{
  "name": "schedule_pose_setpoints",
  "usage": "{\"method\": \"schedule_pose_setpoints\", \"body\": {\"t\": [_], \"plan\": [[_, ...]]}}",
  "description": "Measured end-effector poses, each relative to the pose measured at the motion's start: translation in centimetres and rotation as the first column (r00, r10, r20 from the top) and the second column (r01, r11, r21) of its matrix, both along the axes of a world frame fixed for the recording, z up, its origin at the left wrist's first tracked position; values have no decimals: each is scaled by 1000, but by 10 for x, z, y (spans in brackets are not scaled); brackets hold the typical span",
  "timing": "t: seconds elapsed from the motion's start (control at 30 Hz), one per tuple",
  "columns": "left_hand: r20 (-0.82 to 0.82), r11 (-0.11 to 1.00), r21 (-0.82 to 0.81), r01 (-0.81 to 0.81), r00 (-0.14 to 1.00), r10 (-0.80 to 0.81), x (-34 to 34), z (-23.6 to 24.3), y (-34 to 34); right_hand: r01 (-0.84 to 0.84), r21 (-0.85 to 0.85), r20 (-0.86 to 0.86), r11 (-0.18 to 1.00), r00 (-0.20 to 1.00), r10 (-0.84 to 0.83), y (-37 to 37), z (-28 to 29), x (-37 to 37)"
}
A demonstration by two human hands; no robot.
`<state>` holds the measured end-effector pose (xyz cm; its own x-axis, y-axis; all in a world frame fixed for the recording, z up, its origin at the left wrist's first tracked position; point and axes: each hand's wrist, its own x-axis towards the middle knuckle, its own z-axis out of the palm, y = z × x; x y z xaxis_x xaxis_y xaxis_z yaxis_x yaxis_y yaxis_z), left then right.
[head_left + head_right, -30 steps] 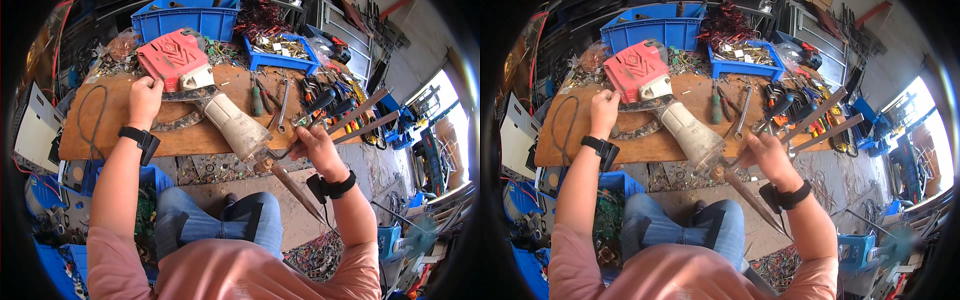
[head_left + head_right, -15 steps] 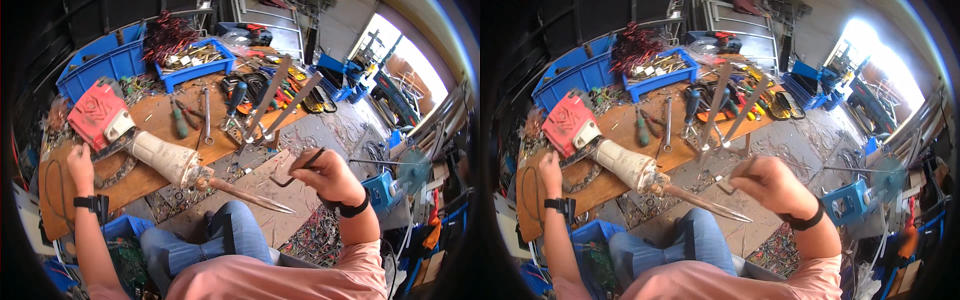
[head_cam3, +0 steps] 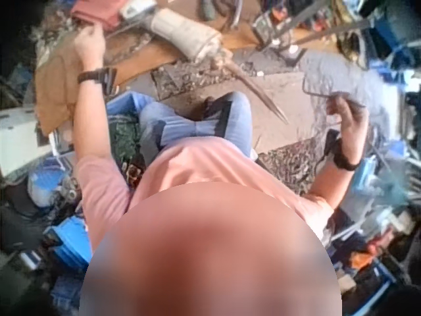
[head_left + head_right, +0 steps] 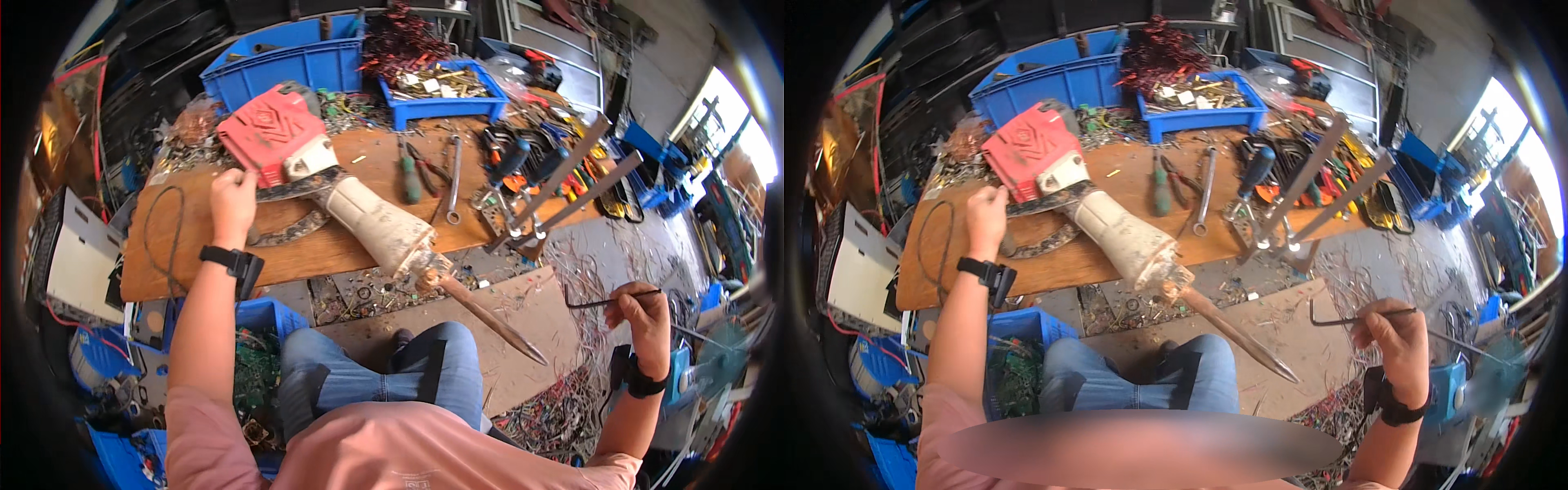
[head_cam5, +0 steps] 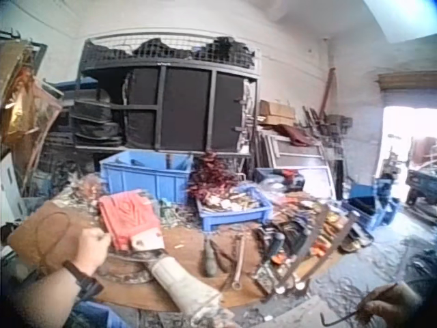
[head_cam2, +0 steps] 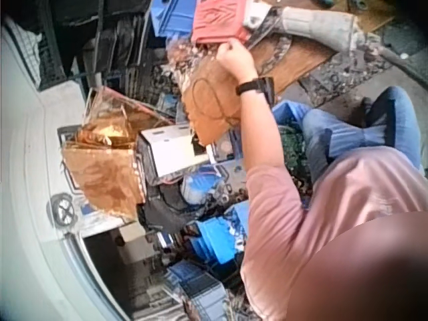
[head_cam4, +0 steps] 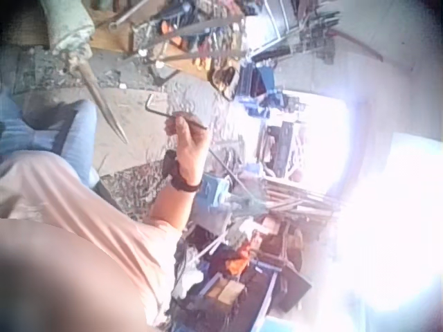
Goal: The recorder is disassembling or repairing a large demolition hammer using a screwdriver in a workshop.
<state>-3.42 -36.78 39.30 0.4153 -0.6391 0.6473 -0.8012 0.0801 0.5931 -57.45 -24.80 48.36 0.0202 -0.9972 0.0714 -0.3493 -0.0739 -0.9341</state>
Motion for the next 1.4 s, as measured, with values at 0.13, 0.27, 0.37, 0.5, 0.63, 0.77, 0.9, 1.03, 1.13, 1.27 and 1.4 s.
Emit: {"method": "schedule_pose_setpoints", "body": {"t": [0.13, 0.27, 0.37, 0.5, 0.63, 0.77, 0.9, 1.03, 1.13, 1.27, 1.4], "plan": [[-48, 1000, 6, -5, 999, 5, 2, 0, 1, -134, -12, 38, 991, 990, 134, -11, 4, 40], [-101, 997, 45, -69, 992, 73, 2, 2, 8, -379, -156, -58, 912, 926, 374, -53, 20, 121], [-146, 998, 35, -45, 988, 50, 2, 1, 10, -457, -153, -198, 876, 883, 426, -92, 29, 193], [-172, 1000, -2, -30, 985, 29, -5, 5, 9, -541, -109, -246, 834, 827, 505, -150, 32, 270], [-155, 997, -36, -67, 986, 61, -9, 5, 9, -571, -78, -168, 818, 816, 553, -204, 9, 319], [-167, 996, -32, -78, 983, 71, -8, 3, 10, -570, 65, -36, 819, 819, 572, -227, -2, 348], [-160, 996, -71, -47, 987, 36, -7, 6, 11, -592, 57, -64, 804, 801, 595, -237, -12, 362], [-126, 996, -23, -89, 988, 85, -5, 5, 11, -611, 68, -23, 789, 790, 613, -241, -12, 361], [-154, 997, -50, -66, 986, 58, -3, 2, 10, -621, 101, -56, 778, 777, 627, -244, -8, 358], [-144, 996, -49, -72, 988, 65, -2, 1, 9, -571, 81, -26, 817, 818, 574, -246, -5, 350], [-155, 996, -83, -33, 988, 20, -5, 4, 10, -482, 67, 43, 874, 876, 480, -259, -8, 328]]}}
